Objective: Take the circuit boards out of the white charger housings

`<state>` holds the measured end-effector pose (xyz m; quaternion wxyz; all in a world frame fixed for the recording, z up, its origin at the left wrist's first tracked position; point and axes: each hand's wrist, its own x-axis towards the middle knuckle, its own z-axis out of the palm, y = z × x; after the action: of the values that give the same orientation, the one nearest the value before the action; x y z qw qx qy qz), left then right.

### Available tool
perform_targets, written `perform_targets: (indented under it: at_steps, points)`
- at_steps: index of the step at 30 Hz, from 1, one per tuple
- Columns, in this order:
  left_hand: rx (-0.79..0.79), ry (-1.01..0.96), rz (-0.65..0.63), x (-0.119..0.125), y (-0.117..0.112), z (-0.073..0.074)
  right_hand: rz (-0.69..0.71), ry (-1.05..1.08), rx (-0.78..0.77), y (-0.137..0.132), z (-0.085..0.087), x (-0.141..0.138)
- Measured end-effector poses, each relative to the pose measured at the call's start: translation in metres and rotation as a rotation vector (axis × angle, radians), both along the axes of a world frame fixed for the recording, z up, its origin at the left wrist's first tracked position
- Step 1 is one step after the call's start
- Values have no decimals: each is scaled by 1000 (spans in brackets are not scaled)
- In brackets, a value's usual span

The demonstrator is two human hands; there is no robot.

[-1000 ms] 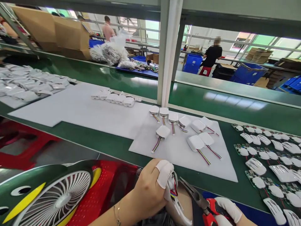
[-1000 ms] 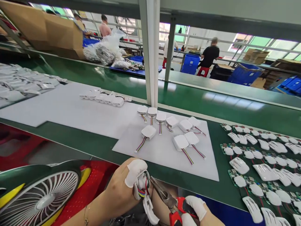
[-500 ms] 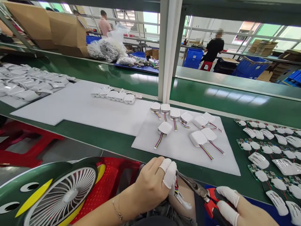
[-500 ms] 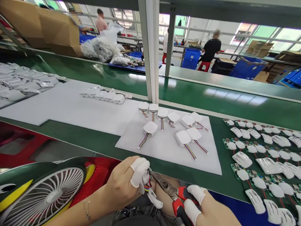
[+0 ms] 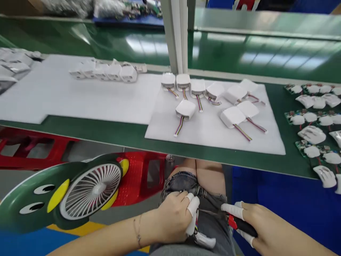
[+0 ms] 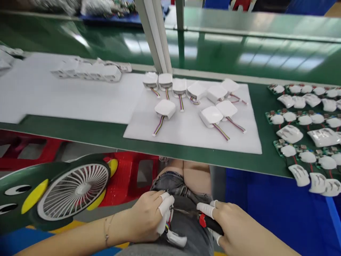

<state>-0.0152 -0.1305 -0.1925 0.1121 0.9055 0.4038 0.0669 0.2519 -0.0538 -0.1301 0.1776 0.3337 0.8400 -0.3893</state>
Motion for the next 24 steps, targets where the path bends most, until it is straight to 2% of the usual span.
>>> perform_targets:
  at_steps: [3, 5, 9, 13, 18, 22, 24]
  points:
    - [-365, 72, 14, 6, -17, -14, -2, -53, -157, -10, -23, -1]
    - [-535, 95, 57, 8, -21, -17, 1, -59, -221, -13, -32, -1]
    - [-670, 108, 84, 11, -22, -18, 1, -43, -289, -13, -38, 0]
    - [-685, 117, 69, 13, -20, -17, 7, -72, -285, -10, -34, 2]
    - [-630, 111, 33, 14, -19, -18, 32, -61, -254, -9, -31, 2]
    - [-495, 82, 49, 16, -25, -25, 11, -1, -176, -9, -30, -2]
    - [-360, 20, 83, 15, -23, -27, -6, 19, -140, -7, -24, -4]
